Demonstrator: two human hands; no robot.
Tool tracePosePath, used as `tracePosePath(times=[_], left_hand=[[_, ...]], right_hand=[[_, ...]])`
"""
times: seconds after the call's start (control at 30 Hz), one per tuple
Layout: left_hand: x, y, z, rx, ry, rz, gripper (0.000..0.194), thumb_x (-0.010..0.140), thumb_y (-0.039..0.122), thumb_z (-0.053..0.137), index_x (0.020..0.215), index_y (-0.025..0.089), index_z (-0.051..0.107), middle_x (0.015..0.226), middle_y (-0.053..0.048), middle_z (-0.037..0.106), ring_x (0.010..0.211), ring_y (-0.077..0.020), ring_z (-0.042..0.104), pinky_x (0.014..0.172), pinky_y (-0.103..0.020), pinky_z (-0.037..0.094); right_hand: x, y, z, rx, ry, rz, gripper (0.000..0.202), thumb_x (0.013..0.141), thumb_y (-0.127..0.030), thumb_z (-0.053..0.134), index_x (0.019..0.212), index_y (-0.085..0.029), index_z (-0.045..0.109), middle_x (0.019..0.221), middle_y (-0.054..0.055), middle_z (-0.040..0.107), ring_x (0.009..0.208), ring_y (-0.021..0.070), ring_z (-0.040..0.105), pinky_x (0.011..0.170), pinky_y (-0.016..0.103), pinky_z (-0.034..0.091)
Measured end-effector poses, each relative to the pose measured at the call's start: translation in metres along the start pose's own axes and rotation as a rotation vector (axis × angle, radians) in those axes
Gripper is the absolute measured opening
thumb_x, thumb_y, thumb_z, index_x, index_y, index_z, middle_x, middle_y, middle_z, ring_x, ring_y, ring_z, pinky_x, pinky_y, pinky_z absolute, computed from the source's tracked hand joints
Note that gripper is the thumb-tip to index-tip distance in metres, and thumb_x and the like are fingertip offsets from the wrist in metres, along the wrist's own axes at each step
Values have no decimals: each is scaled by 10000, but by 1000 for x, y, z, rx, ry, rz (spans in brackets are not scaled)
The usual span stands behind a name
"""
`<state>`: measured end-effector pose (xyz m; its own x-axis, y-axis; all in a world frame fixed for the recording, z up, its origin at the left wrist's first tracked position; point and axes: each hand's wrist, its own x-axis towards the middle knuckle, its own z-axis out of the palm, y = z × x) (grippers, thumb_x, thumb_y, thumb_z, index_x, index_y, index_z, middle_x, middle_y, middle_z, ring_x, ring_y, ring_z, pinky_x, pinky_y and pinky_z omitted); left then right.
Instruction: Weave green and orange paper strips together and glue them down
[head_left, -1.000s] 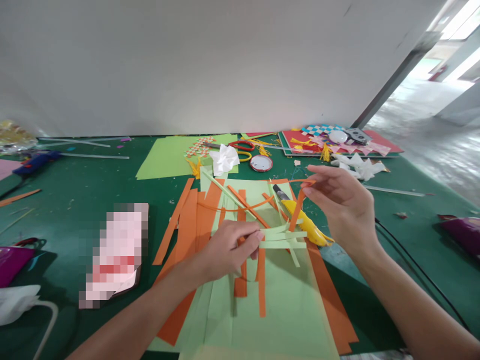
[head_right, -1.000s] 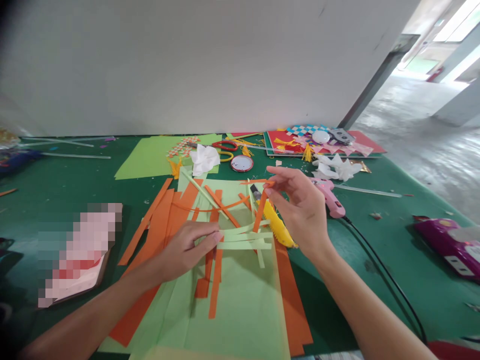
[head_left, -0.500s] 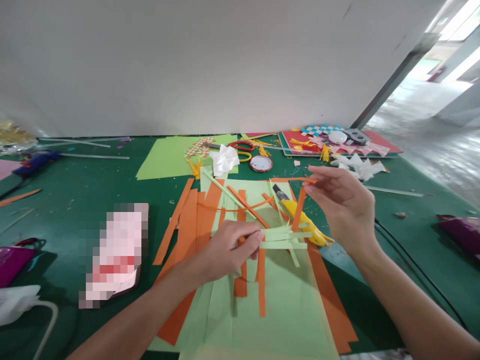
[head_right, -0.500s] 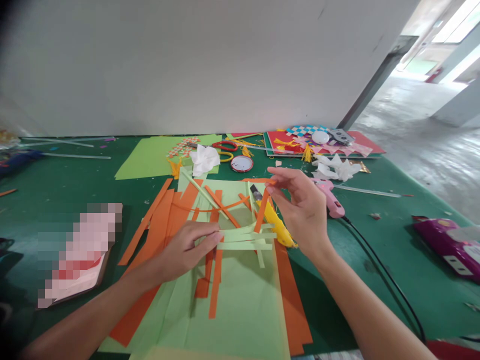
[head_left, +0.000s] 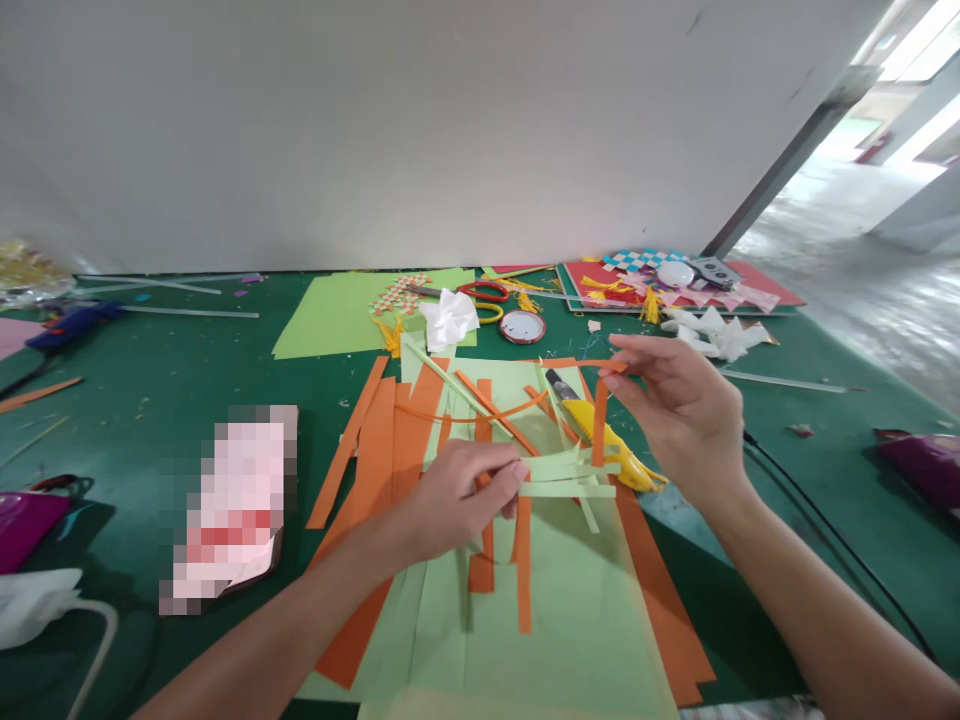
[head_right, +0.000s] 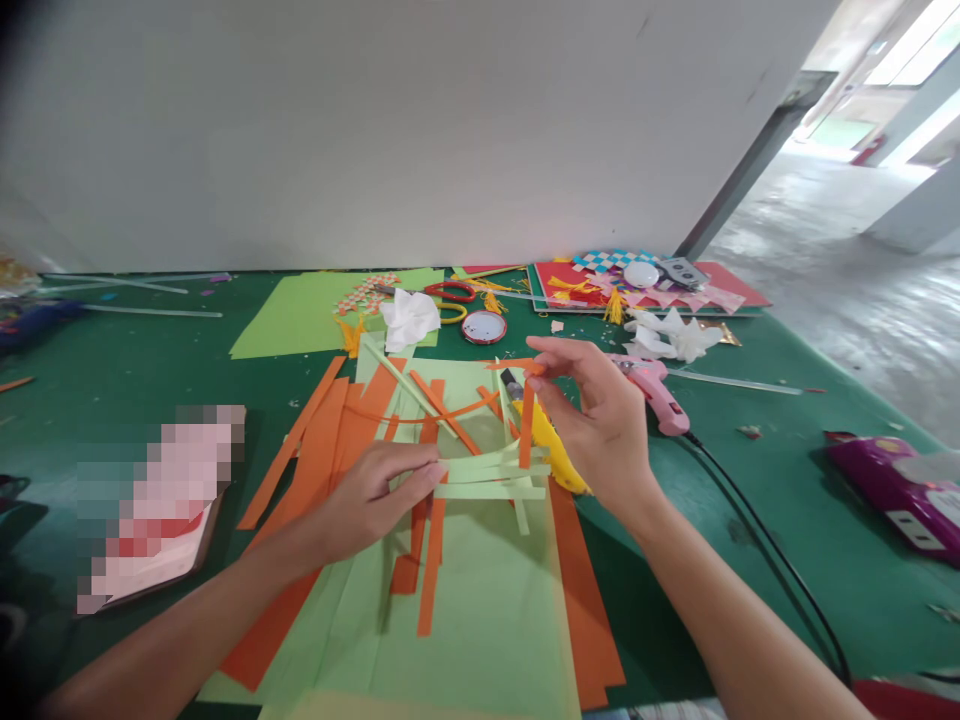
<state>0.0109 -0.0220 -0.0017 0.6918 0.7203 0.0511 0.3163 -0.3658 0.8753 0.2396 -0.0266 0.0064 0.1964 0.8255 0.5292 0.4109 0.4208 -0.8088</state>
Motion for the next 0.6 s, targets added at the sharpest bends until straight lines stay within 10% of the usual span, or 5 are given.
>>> tracePosePath(times=[0.6], left_hand=[[1, 0, 0, -2, -1, -1, 364, 965, 244, 389, 609, 174, 403, 573, 45, 498, 514, -74, 409, 491, -205, 281]], right_hand=[[2, 0, 0, 16, -22, -12, 343, 801, -165, 672, 1116, -302, 658, 935, 17, 633, 902, 189, 630, 837, 360, 550]])
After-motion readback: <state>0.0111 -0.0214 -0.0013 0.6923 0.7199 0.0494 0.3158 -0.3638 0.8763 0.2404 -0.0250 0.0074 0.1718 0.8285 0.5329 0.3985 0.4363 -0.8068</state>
